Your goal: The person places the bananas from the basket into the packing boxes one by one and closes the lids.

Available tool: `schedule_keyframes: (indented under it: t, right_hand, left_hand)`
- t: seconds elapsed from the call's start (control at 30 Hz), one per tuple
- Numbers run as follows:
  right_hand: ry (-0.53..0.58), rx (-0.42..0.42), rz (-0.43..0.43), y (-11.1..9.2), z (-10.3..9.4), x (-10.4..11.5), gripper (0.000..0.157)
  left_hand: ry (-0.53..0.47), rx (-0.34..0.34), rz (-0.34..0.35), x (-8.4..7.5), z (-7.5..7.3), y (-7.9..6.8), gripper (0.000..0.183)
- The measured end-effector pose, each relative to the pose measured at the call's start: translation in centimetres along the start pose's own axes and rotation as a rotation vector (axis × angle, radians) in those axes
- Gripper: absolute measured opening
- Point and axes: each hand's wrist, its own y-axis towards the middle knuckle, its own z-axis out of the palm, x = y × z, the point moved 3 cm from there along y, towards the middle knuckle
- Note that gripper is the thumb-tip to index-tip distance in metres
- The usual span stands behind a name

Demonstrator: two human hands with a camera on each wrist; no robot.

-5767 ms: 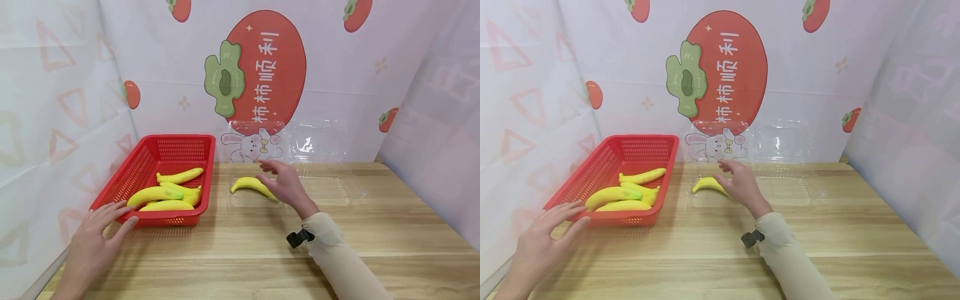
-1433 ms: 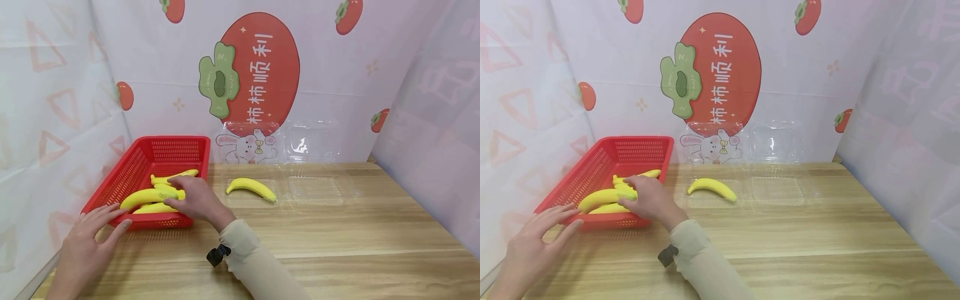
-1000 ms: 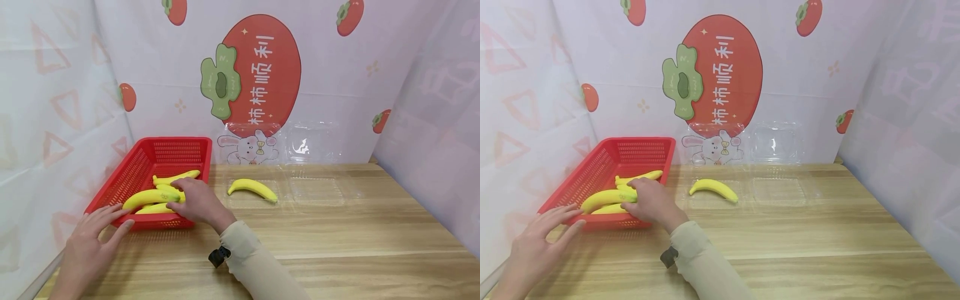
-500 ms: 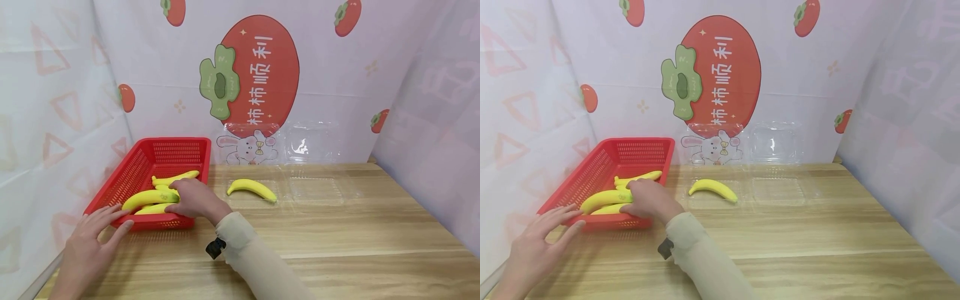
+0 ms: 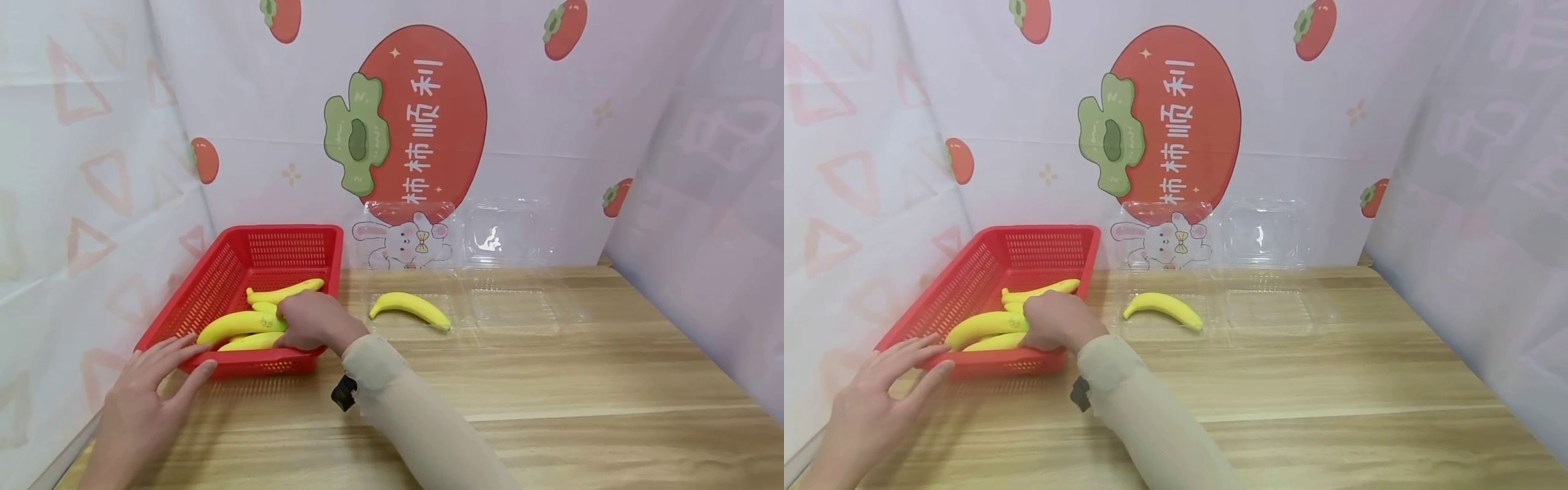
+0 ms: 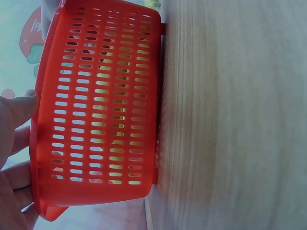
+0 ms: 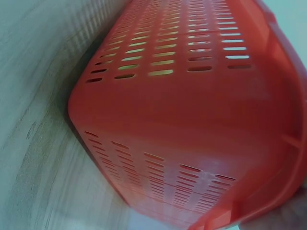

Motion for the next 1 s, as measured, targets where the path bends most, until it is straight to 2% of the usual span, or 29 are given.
schedule_keyframes:
  t: [0.23, 0.57, 0.8, 1.0]
  right_hand:
    - [-0.065, 0.001, 0.017, 0.7, 0.3, 0.1, 0.031]
    - [-0.143, 0.008, -0.015, 1.2, 0.4, -0.1, 0.034]
    - [-0.174, 0.023, -0.012, 1.2, 0.4, 0.1, 0.023]
    - [-0.192, 0.015, -0.026, 1.3, 0.5, 0.1, 0.021]
  left_hand:
    - [-0.006, 0.002, -0.005, -0.1, -0.2, 0.0, 0.061]
    - [-0.003, 0.009, -0.006, -0.3, -0.4, 0.1, 0.062]
    - [-0.010, -0.001, -0.007, -0.4, -0.4, 0.0, 0.062]
    - [-0.013, 0.002, -0.010, -0.4, -0.3, 0.2, 0.061]
